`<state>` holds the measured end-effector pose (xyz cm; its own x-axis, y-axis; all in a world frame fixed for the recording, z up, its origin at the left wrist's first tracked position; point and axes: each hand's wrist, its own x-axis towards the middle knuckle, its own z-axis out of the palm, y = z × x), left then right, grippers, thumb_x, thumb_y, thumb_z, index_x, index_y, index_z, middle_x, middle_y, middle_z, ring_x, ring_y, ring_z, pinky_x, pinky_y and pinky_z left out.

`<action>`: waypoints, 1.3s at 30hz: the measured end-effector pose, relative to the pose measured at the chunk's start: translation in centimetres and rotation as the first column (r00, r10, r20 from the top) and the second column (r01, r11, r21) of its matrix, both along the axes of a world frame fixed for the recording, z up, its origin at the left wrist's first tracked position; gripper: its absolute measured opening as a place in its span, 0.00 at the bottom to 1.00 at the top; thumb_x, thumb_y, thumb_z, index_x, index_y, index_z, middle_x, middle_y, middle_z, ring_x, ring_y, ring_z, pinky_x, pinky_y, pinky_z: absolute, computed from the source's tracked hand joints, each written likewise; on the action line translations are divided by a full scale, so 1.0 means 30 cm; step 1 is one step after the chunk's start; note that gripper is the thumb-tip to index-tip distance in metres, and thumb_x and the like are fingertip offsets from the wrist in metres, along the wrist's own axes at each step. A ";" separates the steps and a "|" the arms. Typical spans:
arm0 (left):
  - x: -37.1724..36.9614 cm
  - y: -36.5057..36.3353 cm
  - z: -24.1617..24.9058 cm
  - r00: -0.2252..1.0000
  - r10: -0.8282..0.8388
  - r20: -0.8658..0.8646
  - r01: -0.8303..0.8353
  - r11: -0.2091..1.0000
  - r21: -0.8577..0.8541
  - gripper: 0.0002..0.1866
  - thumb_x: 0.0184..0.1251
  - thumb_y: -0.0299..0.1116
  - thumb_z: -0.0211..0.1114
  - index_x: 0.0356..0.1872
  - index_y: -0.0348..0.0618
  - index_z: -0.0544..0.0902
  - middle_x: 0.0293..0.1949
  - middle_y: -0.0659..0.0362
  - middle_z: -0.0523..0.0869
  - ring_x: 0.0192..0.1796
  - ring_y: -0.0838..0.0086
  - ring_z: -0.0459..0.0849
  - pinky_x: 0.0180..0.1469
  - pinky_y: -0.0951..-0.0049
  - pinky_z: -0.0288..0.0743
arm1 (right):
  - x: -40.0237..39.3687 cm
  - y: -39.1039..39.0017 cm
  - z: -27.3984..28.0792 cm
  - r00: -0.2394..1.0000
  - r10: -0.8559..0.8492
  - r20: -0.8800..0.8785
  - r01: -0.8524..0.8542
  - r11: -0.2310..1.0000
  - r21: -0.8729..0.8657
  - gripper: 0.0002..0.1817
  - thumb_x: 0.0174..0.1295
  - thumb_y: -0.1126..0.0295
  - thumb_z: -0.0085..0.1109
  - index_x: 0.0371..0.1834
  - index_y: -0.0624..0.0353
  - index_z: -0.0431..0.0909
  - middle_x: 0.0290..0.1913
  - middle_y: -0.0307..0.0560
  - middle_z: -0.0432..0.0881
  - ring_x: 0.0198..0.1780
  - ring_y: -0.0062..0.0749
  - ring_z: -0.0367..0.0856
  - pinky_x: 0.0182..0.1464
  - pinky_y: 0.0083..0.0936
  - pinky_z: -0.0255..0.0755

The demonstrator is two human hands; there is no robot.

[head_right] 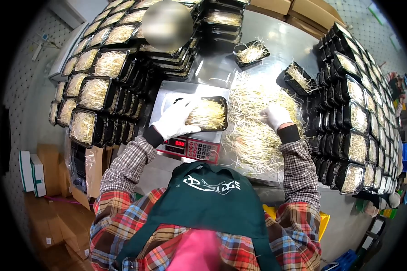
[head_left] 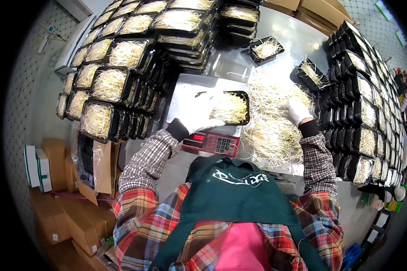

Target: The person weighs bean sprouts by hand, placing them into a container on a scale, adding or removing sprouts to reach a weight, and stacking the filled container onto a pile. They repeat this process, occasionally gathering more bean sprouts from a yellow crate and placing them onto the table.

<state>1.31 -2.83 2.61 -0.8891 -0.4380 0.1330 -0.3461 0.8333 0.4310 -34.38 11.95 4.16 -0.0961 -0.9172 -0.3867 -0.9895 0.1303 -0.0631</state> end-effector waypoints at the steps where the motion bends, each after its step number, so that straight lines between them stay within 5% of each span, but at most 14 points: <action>1: 0.014 -0.002 0.026 1.000 0.002 -0.024 -0.004 0.997 -0.079 0.50 0.47 0.50 0.80 0.72 0.40 0.68 0.63 0.46 0.76 0.65 0.50 0.73 0.69 0.53 0.66 | 0.003 0.026 0.007 1.000 0.003 0.023 0.000 0.992 -0.127 0.15 0.60 0.60 0.71 0.50 0.48 0.88 0.44 0.50 0.89 0.44 0.44 0.87 0.49 0.35 0.81; 5: 0.019 0.012 0.031 0.996 0.065 -0.056 -0.069 0.995 -0.074 0.52 0.44 0.51 0.82 0.71 0.40 0.69 0.62 0.46 0.76 0.64 0.50 0.74 0.68 0.53 0.66 | 0.164 0.005 -0.038 0.938 0.145 0.315 0.047 0.847 -0.529 0.21 0.62 0.60 0.68 0.59 0.47 0.83 0.48 0.51 0.87 0.46 0.40 0.87 0.49 0.33 0.80; 7: -0.022 0.034 -0.012 0.987 0.088 -0.137 -0.108 0.983 -0.146 0.50 0.46 0.51 0.81 0.71 0.39 0.70 0.63 0.45 0.76 0.64 0.50 0.74 0.68 0.53 0.67 | 0.307 -0.052 -0.014 0.865 0.086 0.494 0.174 0.872 -0.458 0.30 0.61 0.60 0.68 0.69 0.47 0.75 0.56 0.51 0.83 0.48 0.43 0.85 0.54 0.33 0.78; 8: -0.042 0.035 -0.041 0.982 0.056 -0.178 -0.077 0.991 -0.114 0.49 0.48 0.51 0.80 0.70 0.39 0.70 0.63 0.45 0.77 0.64 0.50 0.75 0.68 0.53 0.67 | 0.325 -0.092 -0.095 0.908 0.266 0.324 0.055 0.692 -0.720 0.28 0.62 0.63 0.65 0.67 0.53 0.75 0.58 0.55 0.81 0.53 0.47 0.83 0.58 0.34 0.76; 12: -0.101 0.036 -0.121 0.974 -0.005 -0.227 0.012 0.999 0.033 0.41 0.58 0.48 0.75 0.68 0.37 0.71 0.60 0.44 0.79 0.61 0.49 0.78 0.67 0.53 0.69 | 0.440 -0.146 -0.118 0.911 0.264 0.318 0.077 0.649 -0.757 0.24 0.63 0.73 0.55 0.64 0.60 0.75 0.55 0.56 0.82 0.57 0.48 0.80 0.62 0.40 0.73; 13: -0.105 0.035 -0.098 0.986 -0.004 -0.167 0.019 0.996 0.092 0.39 0.59 0.48 0.73 0.68 0.37 0.72 0.59 0.45 0.80 0.61 0.49 0.78 0.66 0.53 0.69 | 0.468 -0.157 -0.039 0.894 0.167 0.416 0.067 0.868 -0.492 0.23 0.63 0.72 0.55 0.63 0.59 0.76 0.51 0.53 0.84 0.53 0.47 0.80 0.62 0.41 0.72; 14: -0.106 0.030 -0.074 0.994 -0.007 -0.107 0.024 0.988 0.150 0.38 0.61 0.47 0.72 0.68 0.37 0.72 0.58 0.45 0.80 0.60 0.49 0.78 0.66 0.53 0.69 | 0.482 -0.137 -0.171 0.942 0.302 0.145 -0.079 0.621 -0.780 0.22 0.61 0.72 0.57 0.61 0.58 0.79 0.44 0.52 0.84 0.45 0.46 0.82 0.56 0.38 0.75; 19: -0.107 0.025 -0.144 0.978 0.015 -0.209 -0.012 1.000 0.017 0.36 0.62 0.47 0.70 0.67 0.37 0.73 0.58 0.45 0.81 0.59 0.49 0.78 0.65 0.54 0.70 | 0.356 -0.249 -0.115 0.862 0.231 0.451 0.258 0.567 -0.782 0.17 0.66 0.68 0.62 0.58 0.56 0.83 0.42 0.50 0.87 0.45 0.44 0.84 0.50 0.35 0.78; 22: -0.104 0.021 -0.102 0.987 0.011 -0.160 0.000 0.998 0.069 0.38 0.60 0.48 0.71 0.69 0.38 0.72 0.60 0.45 0.79 0.62 0.49 0.77 0.66 0.53 0.69 | 0.161 -0.433 -0.300 0.706 -0.052 0.706 0.506 0.734 -0.453 0.13 0.63 0.65 0.66 0.48 0.54 0.88 0.42 0.52 0.87 0.47 0.44 0.84 0.53 0.33 0.76; 25: -0.105 0.039 -0.039 0.992 0.081 -0.095 -0.072 0.993 0.095 0.40 0.57 0.46 0.71 0.71 0.40 0.71 0.64 0.47 0.77 0.66 0.50 0.74 0.69 0.53 0.65 | 0.064 -0.614 -0.439 0.950 0.032 0.309 0.146 0.833 -0.533 0.14 0.58 0.63 0.70 0.46 0.53 0.89 0.40 0.50 0.86 0.46 0.46 0.83 0.54 0.37 0.76; 30: -0.063 0.064 0.077 0.986 0.162 0.042 -0.164 0.984 0.069 0.37 0.67 0.52 0.62 0.73 0.43 0.69 0.71 0.49 0.73 0.73 0.53 0.68 0.76 0.51 0.55 | 0.075 -0.722 -0.495 0.986 0.166 -0.003 -0.152 0.896 -0.417 0.11 0.52 0.64 0.70 0.38 0.53 0.87 0.41 0.48 0.84 0.44 0.46 0.83 0.48 0.41 0.79; 34: 0.046 0.058 0.132 0.885 0.295 -0.360 -0.249 0.954 0.169 0.40 0.77 0.65 0.40 0.63 0.35 0.79 0.62 0.46 0.82 0.66 0.51 0.78 0.69 0.54 0.69 | -0.025 -0.638 -0.431 0.930 0.333 0.154 -0.144 0.717 -0.682 0.07 0.58 0.66 0.64 0.30 0.57 0.86 0.39 0.51 0.85 0.42 0.49 0.84 0.47 0.43 0.78; 36: 0.157 0.093 0.104 0.783 0.427 -0.451 -0.377 0.904 0.201 0.32 0.78 0.55 0.50 0.66 0.37 0.76 0.63 0.46 0.80 0.67 0.52 0.77 0.69 0.57 0.69 | -0.060 -0.556 -0.187 0.936 0.351 0.008 -0.351 0.935 0.053 0.09 0.62 0.66 0.62 0.35 0.59 0.88 0.37 0.55 0.86 0.42 0.51 0.85 0.48 0.43 0.78; 39: 0.206 0.103 0.079 0.545 0.629 -0.554 -0.522 0.772 0.363 0.27 0.81 0.46 0.50 0.66 0.32 0.73 0.66 0.46 0.77 0.64 0.58 0.79 0.68 0.62 0.71 | -0.158 -0.512 -0.288 0.953 0.252 0.170 -0.249 0.968 -0.041 0.11 0.61 0.63 0.66 0.38 0.59 0.88 0.36 0.59 0.87 0.43 0.49 0.86 0.49 0.41 0.78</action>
<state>7.49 0.24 4.97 -0.1691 -0.8852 0.4333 -0.3409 0.4650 0.8170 -39.12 -3.39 -4.47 0.2043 -0.9106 -0.3592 -0.9640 -0.1233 -0.2355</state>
